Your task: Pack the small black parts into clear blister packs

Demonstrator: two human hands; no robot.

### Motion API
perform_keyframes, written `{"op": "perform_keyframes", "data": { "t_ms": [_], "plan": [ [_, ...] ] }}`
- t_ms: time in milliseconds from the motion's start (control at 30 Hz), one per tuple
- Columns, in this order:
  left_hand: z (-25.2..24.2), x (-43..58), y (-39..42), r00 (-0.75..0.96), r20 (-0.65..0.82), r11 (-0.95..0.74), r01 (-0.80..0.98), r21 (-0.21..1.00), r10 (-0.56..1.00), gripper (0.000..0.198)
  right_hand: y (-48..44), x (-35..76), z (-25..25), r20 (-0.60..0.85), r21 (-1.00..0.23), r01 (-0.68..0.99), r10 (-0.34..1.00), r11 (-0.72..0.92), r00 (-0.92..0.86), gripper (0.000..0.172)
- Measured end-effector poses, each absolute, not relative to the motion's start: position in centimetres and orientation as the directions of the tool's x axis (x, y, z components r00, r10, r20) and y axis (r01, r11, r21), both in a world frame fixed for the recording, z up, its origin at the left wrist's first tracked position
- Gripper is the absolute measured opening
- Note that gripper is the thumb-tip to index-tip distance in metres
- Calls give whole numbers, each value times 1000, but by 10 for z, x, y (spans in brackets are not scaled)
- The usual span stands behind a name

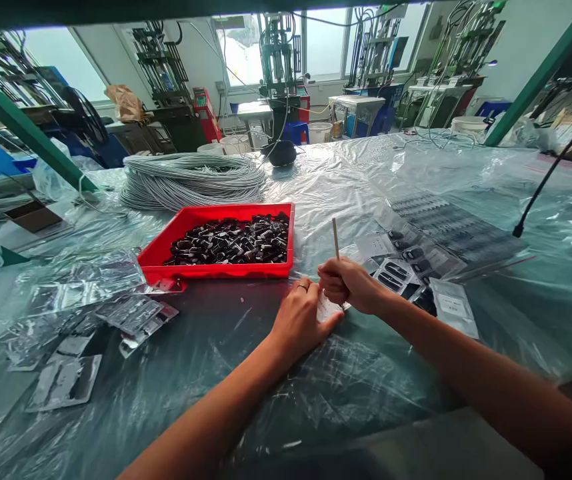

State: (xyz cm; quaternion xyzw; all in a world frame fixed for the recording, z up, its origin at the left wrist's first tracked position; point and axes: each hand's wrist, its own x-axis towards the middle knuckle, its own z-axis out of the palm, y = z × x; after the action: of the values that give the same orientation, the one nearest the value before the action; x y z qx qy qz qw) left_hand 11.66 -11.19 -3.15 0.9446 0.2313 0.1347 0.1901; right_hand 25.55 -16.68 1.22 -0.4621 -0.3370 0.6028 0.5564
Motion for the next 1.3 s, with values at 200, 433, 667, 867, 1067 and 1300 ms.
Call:
{"op": "perform_keyframes", "data": {
  "t_ms": [200, 433, 667, 867, 1067, 1300],
  "plan": [
    [-22, 103, -98, 882, 111, -826, 377, 420, 459, 68, -164, 262, 19, 85, -904, -383, 959, 188, 270, 26],
    [-22, 103, -107, 866, 83, -815, 427, 392, 493, 42, -149, 240, -7, 98, -879, -395, 912, 266, 398, 47],
    [-26, 106, -107, 859, 129, -815, 409, 409, 496, 36, -144, 229, -10, 165, -912, -272, 881, 307, 443, 45],
    [-23, 105, -105, 875, 140, -825, 367, 430, 463, 39, -138, 228, -17, 147, -960, -156, 893, 233, 426, 42],
    [-23, 107, -108, 839, 90, -793, 463, 396, 536, 47, -147, 225, -11, 79, -953, -240, 915, 185, 395, 42],
    [-26, 108, -115, 831, 90, -803, 493, 334, 548, 53, -167, 242, 6, -186, -947, -259, 982, -189, -38, 38]
  ]
}}
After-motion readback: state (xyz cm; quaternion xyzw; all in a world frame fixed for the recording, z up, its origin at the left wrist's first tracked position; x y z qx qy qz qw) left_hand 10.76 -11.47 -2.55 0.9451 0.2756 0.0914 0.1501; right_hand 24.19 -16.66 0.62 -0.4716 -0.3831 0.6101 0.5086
